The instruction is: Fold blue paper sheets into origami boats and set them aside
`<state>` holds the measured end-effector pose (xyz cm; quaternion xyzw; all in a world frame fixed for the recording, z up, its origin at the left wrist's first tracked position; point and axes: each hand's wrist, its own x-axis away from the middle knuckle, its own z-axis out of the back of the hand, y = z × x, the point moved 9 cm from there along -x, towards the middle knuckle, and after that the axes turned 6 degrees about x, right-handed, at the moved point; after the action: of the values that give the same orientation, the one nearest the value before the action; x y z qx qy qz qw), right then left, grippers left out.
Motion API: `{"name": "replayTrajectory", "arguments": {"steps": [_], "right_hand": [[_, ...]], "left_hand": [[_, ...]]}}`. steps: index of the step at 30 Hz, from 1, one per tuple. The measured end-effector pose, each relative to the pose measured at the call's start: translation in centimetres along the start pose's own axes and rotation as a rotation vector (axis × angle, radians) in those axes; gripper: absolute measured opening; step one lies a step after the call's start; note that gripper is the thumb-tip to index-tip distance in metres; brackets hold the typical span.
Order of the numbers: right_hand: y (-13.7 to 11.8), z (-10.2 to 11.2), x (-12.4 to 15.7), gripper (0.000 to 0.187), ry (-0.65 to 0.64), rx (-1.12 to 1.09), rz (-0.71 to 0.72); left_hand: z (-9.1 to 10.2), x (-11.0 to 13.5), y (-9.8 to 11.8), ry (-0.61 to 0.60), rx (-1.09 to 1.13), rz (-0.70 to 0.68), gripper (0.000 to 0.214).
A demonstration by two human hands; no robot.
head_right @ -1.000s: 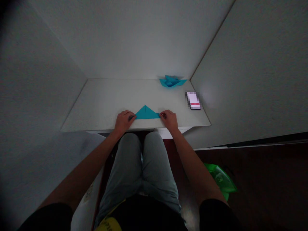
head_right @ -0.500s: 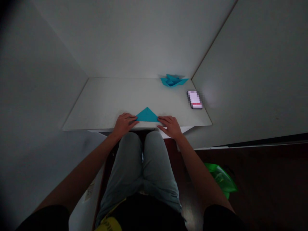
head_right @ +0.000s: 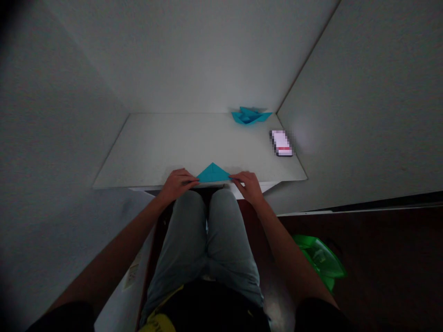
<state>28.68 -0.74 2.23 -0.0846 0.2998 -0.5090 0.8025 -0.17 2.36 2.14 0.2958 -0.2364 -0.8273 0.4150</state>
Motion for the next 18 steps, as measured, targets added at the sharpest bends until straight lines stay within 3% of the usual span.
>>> {"name": "replayTrajectory", "arguments": {"steps": [4, 9, 14, 18], "right_hand": [[0.2, -0.3, -1.1, 0.038, -0.005, -0.109, -0.076], [-0.3, 0.3, -3.2, 0.041, 0.125, -0.242, -0.157], [-1.0, 1.5, -7.4, 0.046, 0.184, -0.308, -0.181], [-0.8, -0.1, -9.8, 0.049, 0.113, -0.436, -0.181]], "left_hand": [[0.4, -0.7, 0.2, -0.010, 0.064, 0.043, 0.027], [0.1, -1.6, 0.8, 0.061, 0.133, 0.042, 0.032], [-1.5, -3.6, 1.1, 0.084, 0.149, 0.085, 0.066], [-2.5, -4.9, 1.7, 0.110, 0.116, 0.079, 0.097]]}}
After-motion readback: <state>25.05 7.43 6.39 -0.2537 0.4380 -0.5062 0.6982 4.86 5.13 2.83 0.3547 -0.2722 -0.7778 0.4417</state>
